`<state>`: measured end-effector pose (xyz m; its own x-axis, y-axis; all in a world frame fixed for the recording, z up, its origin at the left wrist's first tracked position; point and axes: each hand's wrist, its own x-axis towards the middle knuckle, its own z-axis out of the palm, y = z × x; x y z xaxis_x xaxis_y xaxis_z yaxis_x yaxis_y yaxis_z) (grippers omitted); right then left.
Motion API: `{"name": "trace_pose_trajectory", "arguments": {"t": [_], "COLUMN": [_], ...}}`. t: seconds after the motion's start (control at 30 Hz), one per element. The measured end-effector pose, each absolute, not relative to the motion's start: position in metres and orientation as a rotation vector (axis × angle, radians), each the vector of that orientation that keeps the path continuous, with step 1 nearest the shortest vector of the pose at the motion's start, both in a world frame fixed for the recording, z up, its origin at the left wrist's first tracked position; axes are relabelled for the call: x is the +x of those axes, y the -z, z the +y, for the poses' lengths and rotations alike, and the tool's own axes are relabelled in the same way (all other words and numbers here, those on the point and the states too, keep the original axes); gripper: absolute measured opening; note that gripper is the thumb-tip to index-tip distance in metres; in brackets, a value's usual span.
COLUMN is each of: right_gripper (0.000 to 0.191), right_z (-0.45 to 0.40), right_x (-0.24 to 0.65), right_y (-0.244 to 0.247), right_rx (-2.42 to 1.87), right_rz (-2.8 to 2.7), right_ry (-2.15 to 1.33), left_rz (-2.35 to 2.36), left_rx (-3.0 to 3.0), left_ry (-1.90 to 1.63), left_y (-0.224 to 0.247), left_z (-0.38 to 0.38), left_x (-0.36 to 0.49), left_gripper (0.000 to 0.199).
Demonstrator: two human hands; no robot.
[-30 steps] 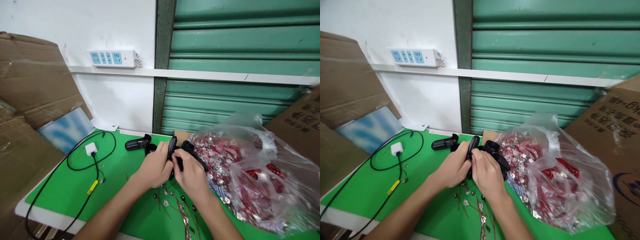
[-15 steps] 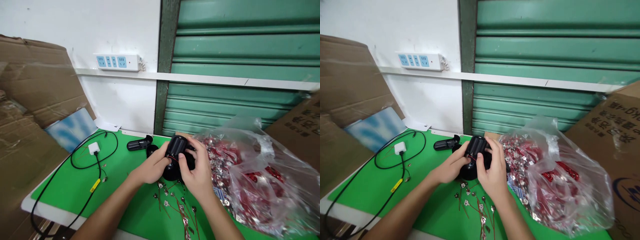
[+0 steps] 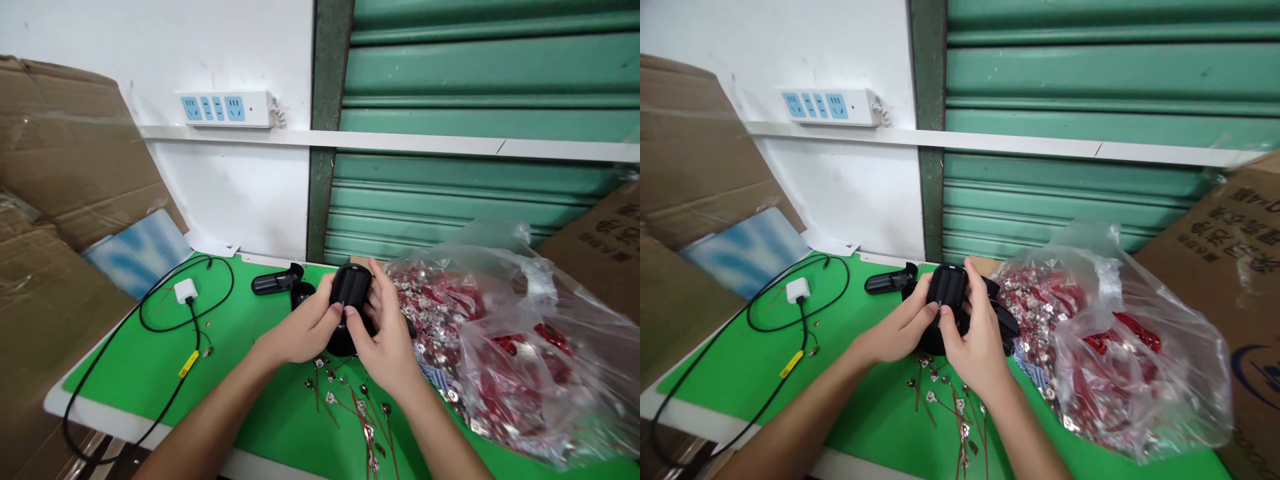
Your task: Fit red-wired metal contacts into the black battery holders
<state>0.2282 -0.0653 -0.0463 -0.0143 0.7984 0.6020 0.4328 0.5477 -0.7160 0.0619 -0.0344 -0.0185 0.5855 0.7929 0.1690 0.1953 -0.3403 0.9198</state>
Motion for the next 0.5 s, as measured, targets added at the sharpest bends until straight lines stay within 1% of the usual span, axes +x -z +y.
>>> {"name": "trace_pose_trajectory", "arguments": {"t": [0.33, 0.5], "right_gripper": [0.066, 0.062], "right_z": [-0.065, -0.064], "right_x": [0.224, 0.222], "right_y": [0.057, 0.061], "right_rx": [-1.101, -1.098], "right_rz": [-1.631, -1.605], "right_ry": [-0.414, -0.445], "left_rz": [0.813, 0.842], "left_rx": [1.923, 1.918], "left_ry": [-0.813, -0.777], "left_y": [0.026, 0.027], "left_z": [-0.032, -0.033], "left_x": [0.066, 0.065], "left_gripper": [0.043, 0.039]}}
